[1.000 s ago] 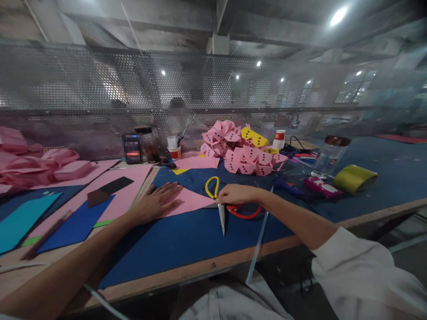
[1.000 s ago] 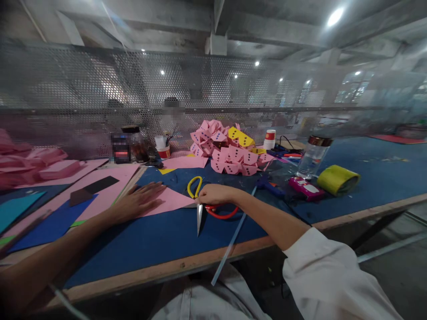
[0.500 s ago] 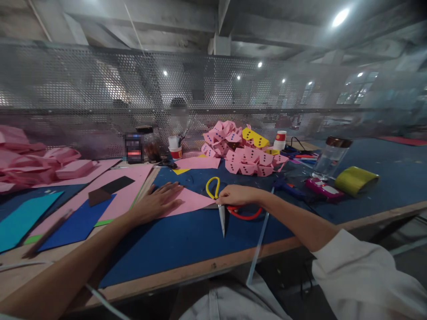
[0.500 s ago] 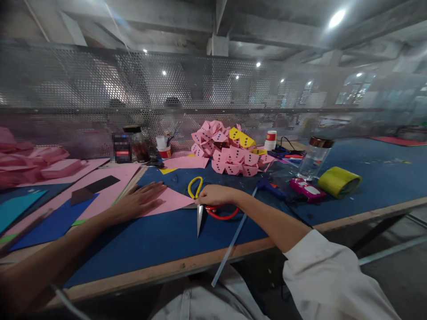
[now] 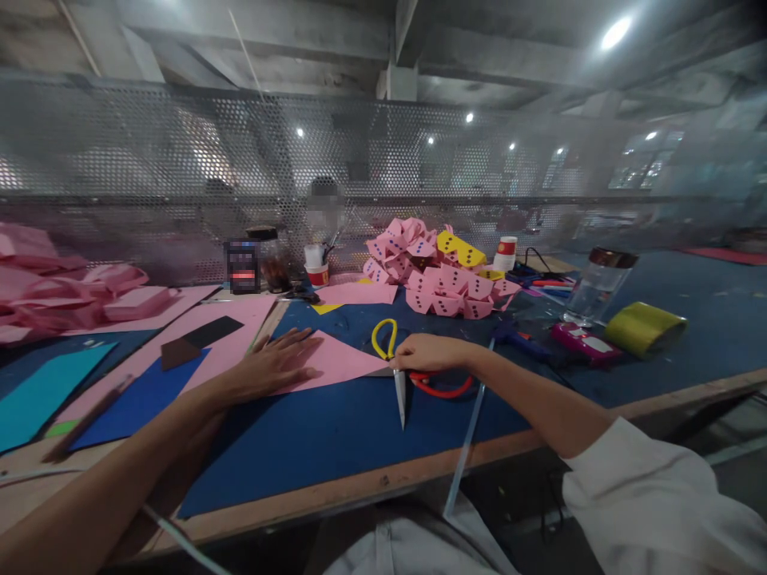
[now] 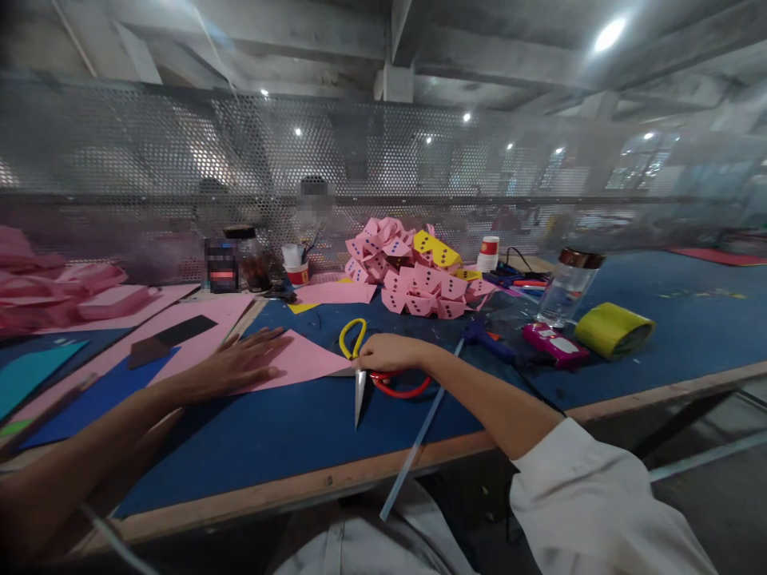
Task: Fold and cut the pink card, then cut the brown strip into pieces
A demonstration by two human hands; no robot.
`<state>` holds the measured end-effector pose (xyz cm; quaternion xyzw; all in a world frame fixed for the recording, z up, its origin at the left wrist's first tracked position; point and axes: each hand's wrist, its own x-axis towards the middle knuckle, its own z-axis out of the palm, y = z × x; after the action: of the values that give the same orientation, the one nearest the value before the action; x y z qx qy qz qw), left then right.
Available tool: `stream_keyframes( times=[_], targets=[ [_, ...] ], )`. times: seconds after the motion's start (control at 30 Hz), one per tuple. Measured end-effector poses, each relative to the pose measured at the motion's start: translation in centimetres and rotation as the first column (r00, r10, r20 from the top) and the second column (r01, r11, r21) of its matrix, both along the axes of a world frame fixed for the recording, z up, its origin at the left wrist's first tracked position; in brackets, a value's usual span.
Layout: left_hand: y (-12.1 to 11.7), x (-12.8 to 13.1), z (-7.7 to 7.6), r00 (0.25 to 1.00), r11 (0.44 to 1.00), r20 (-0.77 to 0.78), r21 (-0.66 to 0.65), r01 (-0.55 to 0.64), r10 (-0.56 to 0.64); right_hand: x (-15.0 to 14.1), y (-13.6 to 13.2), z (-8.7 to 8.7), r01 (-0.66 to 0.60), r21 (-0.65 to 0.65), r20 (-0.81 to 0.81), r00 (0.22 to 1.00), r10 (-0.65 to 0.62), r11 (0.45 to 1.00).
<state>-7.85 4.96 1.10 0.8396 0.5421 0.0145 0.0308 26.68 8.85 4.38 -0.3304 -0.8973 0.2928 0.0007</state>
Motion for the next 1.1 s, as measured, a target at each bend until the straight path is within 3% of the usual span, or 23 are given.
stream_keyframes(
  times=[0.23,0.4,0.73,1.1],
  targets=[
    [0.2,0.6,-1.3,0.999,0.998,-0.024,0.05,-0.033,0.034,0.3,0.0,0.2,0.028,-0.06,-0.013,0.999,-0.029,0.998],
    [0.7,0.6,-1.9,0.999,0.997,-0.038,0.069,-0.014,0.017,0.3,0.1,0.1,0.025,-0.03,-0.004,1.0,-0.025,0.999],
    [0.0,1.3,-1.2,0.999,0.997,-0.033,0.067,0.031,-0.029,0.2,0.7,-1.0,0.013,0.01,-0.013,1.0,-0.013,1.0],
    [0.4,1.0,-1.5,0.999,0.997,-0.042,0.071,0.036,-0.033,0.3,0.4,-0.4,-0.007,-0.005,-0.021,1.0,0.007,1.0]
  ],
)
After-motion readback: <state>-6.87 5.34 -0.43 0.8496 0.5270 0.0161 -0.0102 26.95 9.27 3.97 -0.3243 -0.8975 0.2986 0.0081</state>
